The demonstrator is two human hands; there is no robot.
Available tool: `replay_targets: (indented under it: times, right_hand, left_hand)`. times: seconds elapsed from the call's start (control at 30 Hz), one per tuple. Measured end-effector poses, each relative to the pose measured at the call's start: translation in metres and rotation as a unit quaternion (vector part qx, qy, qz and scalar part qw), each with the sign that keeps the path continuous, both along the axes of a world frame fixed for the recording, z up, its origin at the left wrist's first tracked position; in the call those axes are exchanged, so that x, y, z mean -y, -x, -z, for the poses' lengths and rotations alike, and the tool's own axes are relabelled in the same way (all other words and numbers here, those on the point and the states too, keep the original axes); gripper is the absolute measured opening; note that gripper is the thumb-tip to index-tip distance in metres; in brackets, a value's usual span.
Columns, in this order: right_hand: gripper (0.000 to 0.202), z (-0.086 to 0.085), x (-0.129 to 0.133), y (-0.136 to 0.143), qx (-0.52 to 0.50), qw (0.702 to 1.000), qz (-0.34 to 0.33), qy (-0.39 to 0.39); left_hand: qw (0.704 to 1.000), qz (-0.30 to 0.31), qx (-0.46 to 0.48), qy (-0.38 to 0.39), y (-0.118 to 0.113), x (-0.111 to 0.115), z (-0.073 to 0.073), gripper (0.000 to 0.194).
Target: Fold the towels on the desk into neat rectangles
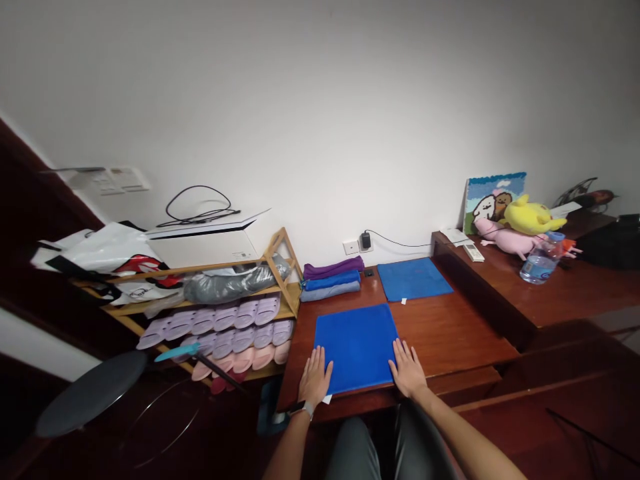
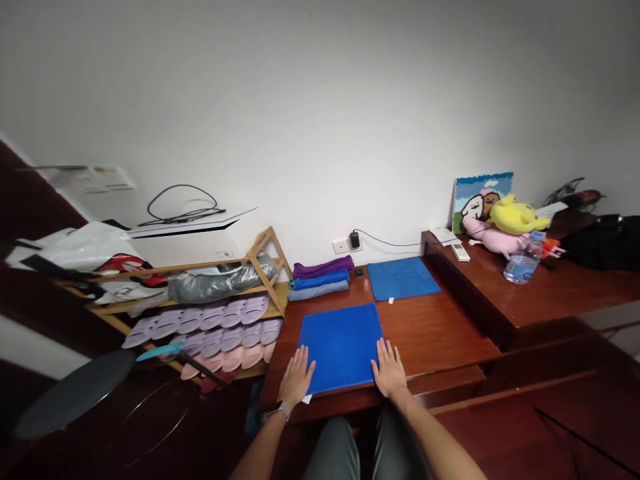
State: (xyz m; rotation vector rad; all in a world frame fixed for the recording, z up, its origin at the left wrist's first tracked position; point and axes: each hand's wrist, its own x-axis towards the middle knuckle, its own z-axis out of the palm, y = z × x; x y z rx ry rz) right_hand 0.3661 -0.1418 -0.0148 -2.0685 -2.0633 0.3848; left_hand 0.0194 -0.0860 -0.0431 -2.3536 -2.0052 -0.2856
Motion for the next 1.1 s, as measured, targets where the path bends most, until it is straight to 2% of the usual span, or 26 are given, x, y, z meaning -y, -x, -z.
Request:
replay_targets:
  times: [0.1, 0.17, 0.23, 0.3, 0.37, 0.43, 0.5, 0.53, 0.57, 0.63, 0.7, 0.8, 0.9, 0.97, 1.1]
  right_hand:
    - [0.070, 0.000, 0.001, 0.000, -0.003, 1.000, 0.002, -0.005]
    - [0.070, -0.001, 0.001, 0.001, -0.005, 1.000, 0.002, -0.004]
    - [0.070, -0.002, 0.002, 0.001, -0.005, 1.000, 0.002, -0.003]
    - [0.070, -0.004, 0.002, 0.001, -0.003, 1.000, 0.002, -0.002]
    - [0.070, -0.004, 0.003, 0.001, 0.001, 1.000, -0.002, -0.001]
    - [0.067, -0.002, 0.004, 0.001, 0.012, 1.000, -0.009, 0.000]
    - [0.066, 0.001, 0.004, 0.000, 0.025, 1.000, -0.014, 0.000]
    - [0.066, 0.003, 0.004, 0.000, 0.029, 0.999, -0.015, -0.002]
    - [0.066, 0.005, 0.004, 0.000, 0.030, 0.999, -0.015, -0.005]
    - [0.067, 0.010, 0.004, -0.001, 0.025, 1.000, -0.009, -0.013]
    - [0.069, 0.014, 0.003, -0.001, 0.022, 0.999, -0.006, -0.024]
    - [0.070, 0.020, 0.002, -0.001, 0.023, 0.999, -0.003, -0.035]
    - [0.069, 0.023, 0.002, -0.001, 0.027, 0.999, 0.000, -0.036]
    - [0.070, 0.022, 0.001, -0.001, 0.030, 0.999, -0.001, -0.031]
    - [0.071, 0.019, 0.001, -0.003, 0.039, 0.999, -0.008, -0.017]
  left_hand:
    - [1.000, -0.001, -0.011, 0.001, -0.003, -0.001, -0.007, 0.067]
    - [1.000, -0.001, -0.009, -0.015, -0.019, 0.000, -0.015, 0.066]
    - [0.999, 0.027, 0.004, -0.035, -0.051, 0.002, -0.025, 0.065]
    - [0.994, 0.093, 0.023, -0.042, -0.098, 0.007, -0.032, 0.064]
    - [0.984, 0.172, 0.039, -0.028, -0.149, 0.013, -0.033, 0.064]
    - [0.974, 0.221, 0.053, 0.002, -0.191, 0.020, -0.029, 0.065]
    - [0.969, 0.235, 0.065, 0.027, -0.212, 0.024, -0.022, 0.064]
    - [0.969, 0.236, 0.069, 0.035, -0.214, 0.025, -0.020, 0.064]
    - [0.969, 0.234, 0.070, 0.038, -0.208, 0.026, -0.018, 0.064]
    - [0.973, 0.218, 0.064, 0.039, -0.179, 0.025, -0.017, 0.065]
    - [0.984, 0.169, 0.048, 0.038, -0.130, 0.025, -0.019, 0.067]
    - [0.997, 0.060, 0.021, 0.038, -0.050, 0.026, -0.021, 0.068]
    - [0.999, 0.017, 0.011, 0.030, 0.005, 0.029, -0.018, 0.066]
    - [1.000, 0.017, 0.010, 0.021, 0.018, 0.030, -0.013, 0.066]
    - [1.000, 0.024, 0.012, -0.004, 0.017, 0.030, -0.006, 0.065]
